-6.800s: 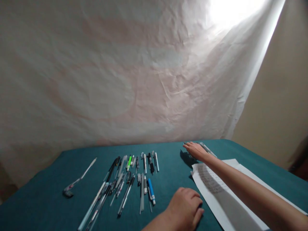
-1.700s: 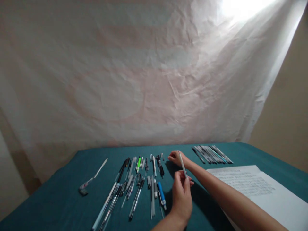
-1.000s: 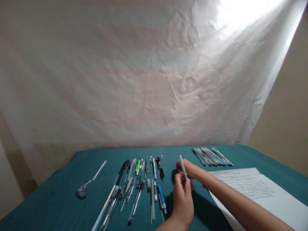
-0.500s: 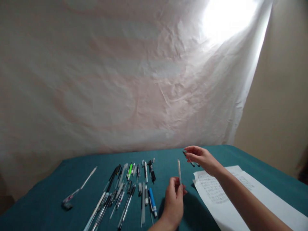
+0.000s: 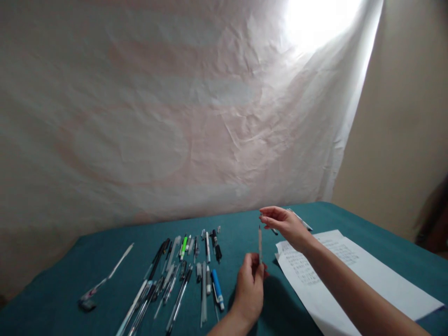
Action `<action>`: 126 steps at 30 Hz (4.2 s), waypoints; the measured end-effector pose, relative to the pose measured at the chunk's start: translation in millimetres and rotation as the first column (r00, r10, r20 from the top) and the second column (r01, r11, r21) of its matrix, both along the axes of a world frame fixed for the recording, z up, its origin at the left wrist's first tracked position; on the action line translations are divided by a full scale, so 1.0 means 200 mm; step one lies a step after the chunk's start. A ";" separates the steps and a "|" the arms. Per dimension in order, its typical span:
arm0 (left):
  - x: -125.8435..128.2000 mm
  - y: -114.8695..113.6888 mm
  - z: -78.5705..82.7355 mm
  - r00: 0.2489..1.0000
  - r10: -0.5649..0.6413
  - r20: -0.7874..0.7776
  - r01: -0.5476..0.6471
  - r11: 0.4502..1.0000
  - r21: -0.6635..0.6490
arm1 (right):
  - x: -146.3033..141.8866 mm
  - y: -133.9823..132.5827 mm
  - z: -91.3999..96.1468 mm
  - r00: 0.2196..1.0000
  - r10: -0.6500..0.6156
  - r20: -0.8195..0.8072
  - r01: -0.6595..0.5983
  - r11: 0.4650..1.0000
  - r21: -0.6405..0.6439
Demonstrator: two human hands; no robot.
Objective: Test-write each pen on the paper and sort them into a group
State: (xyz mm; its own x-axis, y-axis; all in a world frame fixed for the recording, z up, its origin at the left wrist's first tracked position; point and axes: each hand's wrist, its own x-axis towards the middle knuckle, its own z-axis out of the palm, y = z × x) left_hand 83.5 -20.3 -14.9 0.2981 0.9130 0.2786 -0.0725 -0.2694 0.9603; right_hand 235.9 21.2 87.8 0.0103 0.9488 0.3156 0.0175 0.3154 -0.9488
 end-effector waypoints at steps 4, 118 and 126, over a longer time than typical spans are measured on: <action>0.00 0.00 0.00 1.000 -0.002 -0.001 0.002 1.000 -0.003 | -0.01 0.00 -0.01 1.000 0.013 0.017 -0.013 1.000 -0.009; 0.02 -0.01 0.03 0.994 -0.081 0.071 0.084 0.996 -0.039 | 0.07 -0.03 -0.05 0.933 0.316 0.174 -0.296 0.946 -0.131; 0.02 -0.01 0.04 0.994 -0.087 0.069 0.090 0.995 -0.039 | 0.06 -0.03 -0.06 0.936 0.331 0.118 -0.308 0.934 -0.181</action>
